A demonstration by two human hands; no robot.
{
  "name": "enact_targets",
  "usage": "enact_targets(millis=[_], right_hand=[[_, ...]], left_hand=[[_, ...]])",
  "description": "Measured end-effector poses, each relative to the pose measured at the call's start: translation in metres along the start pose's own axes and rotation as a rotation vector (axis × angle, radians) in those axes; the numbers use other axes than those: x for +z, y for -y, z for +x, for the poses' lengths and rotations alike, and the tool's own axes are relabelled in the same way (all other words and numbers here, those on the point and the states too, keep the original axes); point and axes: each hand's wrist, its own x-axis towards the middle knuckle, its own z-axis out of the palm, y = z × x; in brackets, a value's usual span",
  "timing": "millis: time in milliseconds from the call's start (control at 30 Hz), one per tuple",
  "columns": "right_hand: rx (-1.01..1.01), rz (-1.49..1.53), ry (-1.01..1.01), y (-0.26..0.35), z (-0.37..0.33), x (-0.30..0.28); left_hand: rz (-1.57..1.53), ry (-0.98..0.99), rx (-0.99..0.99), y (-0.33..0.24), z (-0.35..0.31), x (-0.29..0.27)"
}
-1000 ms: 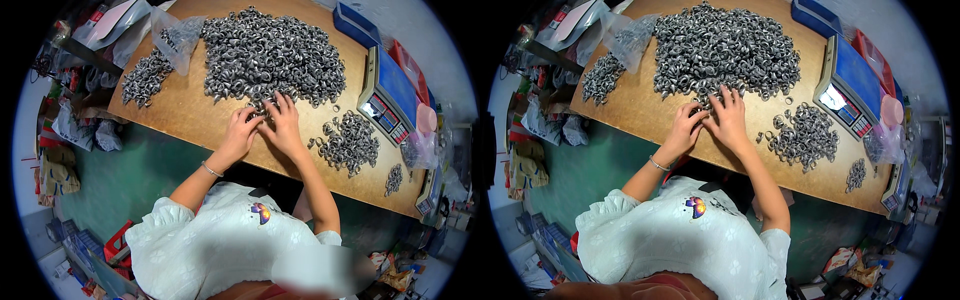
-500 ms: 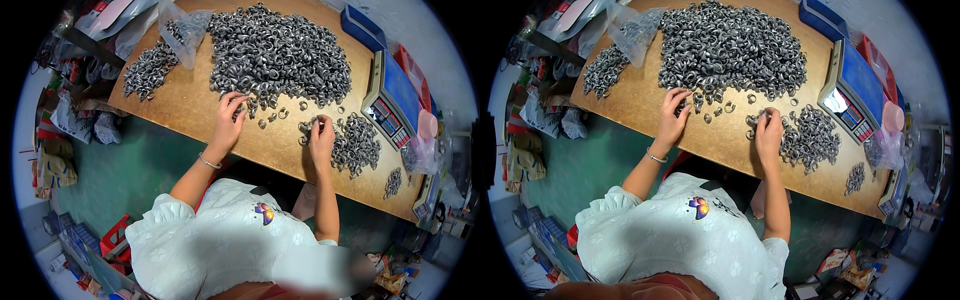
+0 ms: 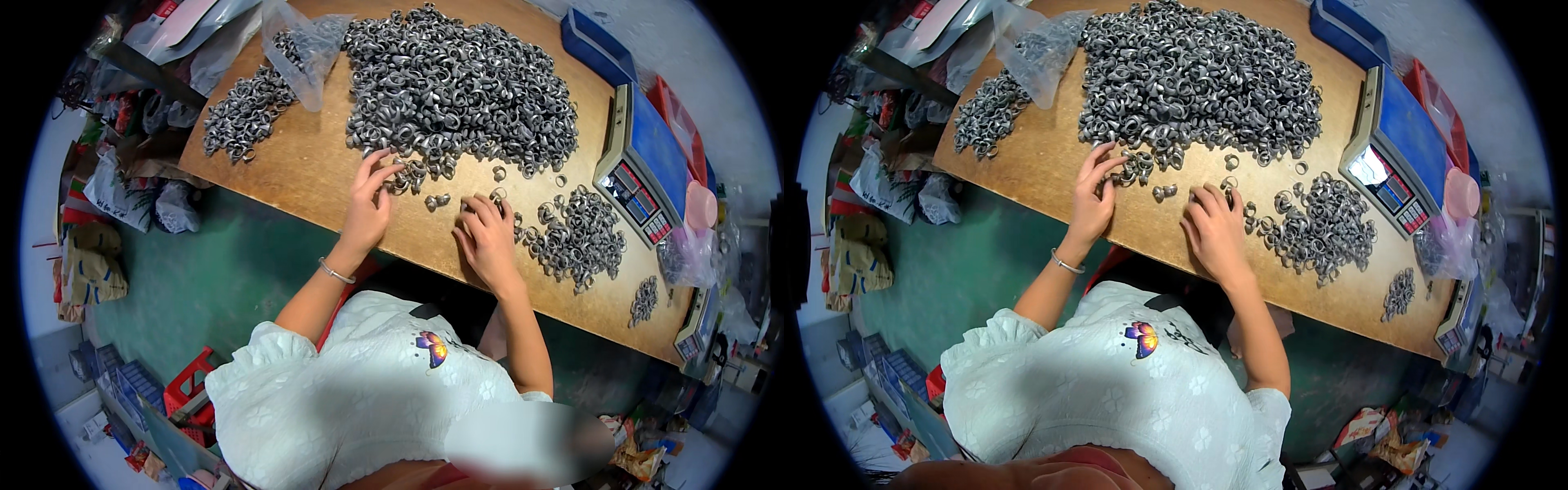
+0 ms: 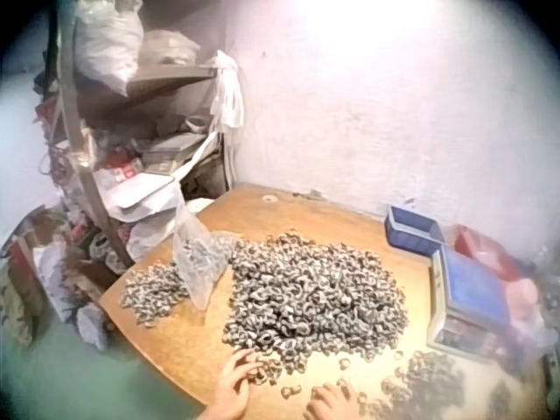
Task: The person sorts through a large pile of small metal rings and clips on a wooden workbench, separating specific pieces and placing them into a plastic bag or smaller groups by hand.
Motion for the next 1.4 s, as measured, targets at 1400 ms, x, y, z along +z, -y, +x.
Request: enact_targets(millis=[1400], right_hand=[[0.187,0.072,-0.097,-0.013,0.002,0.011]], left_hand=[[0.024,0.202,0.090,-0.006,-0.030,0.004]])
